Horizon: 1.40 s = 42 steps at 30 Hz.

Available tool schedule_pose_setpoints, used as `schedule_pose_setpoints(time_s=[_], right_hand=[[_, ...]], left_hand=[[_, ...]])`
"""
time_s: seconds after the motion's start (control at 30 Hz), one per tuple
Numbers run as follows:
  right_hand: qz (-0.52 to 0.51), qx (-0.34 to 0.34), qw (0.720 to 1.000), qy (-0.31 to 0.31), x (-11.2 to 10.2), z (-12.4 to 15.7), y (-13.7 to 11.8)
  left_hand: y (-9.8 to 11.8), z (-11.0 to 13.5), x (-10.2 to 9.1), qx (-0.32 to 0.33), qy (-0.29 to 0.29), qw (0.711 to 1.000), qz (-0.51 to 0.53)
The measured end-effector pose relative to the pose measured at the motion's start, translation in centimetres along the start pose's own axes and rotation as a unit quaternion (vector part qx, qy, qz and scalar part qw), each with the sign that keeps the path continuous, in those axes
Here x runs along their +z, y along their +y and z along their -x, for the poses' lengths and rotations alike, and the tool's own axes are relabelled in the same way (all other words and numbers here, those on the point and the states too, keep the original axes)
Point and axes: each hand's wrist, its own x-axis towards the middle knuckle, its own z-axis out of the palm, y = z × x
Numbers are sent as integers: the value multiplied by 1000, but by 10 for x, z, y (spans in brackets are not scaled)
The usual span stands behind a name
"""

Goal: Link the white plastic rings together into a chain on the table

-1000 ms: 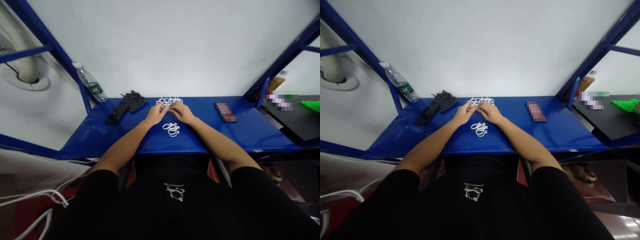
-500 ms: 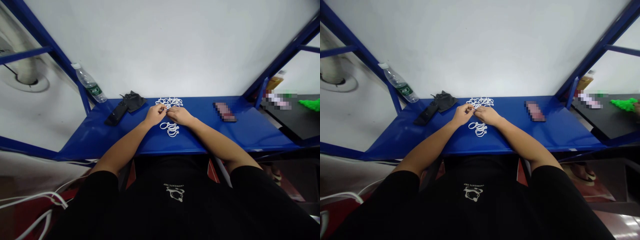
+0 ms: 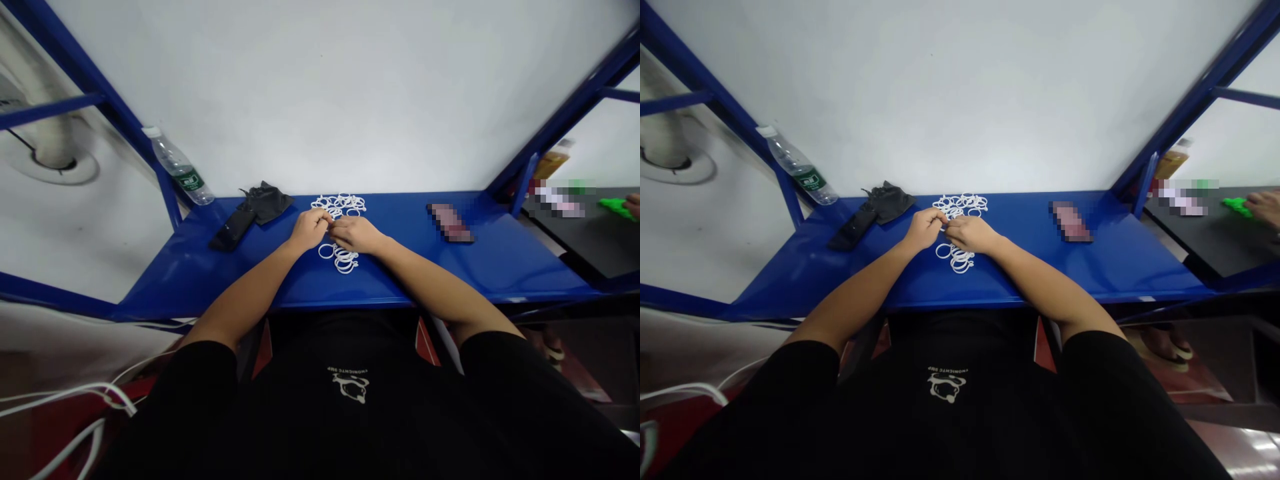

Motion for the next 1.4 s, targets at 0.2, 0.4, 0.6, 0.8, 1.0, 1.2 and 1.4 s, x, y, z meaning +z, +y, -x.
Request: schedule_pose_setpoints(time_s=[0.2, 0.4, 0.6, 0.8, 1.0, 1.2, 1.4], right_hand=[[-87, 65, 993, 56, -2, 9, 9], [-79, 305, 943, 110, -11, 22, 40], [-44, 431, 901, -2, -8, 28, 59], [-30, 417, 904, -86, -8, 22, 49], [-44, 392, 915, -87, -10, 19, 47], [-54, 380, 919, -95, -9, 21, 51], [-86, 321, 941, -59, -5, 24, 52]], left_hand=[[1, -1, 1, 19, 8, 999, -39], [7, 3, 2, -16, -46, 999, -23], [16, 8, 1, 47, -214, 976, -11], [25, 12, 1, 45, -216, 974, 41], [18, 6, 0, -37, -162, 986, 1], [17, 4, -2, -63, -238, 968, -49], [27, 11, 1, -16, -261, 965, 19]])
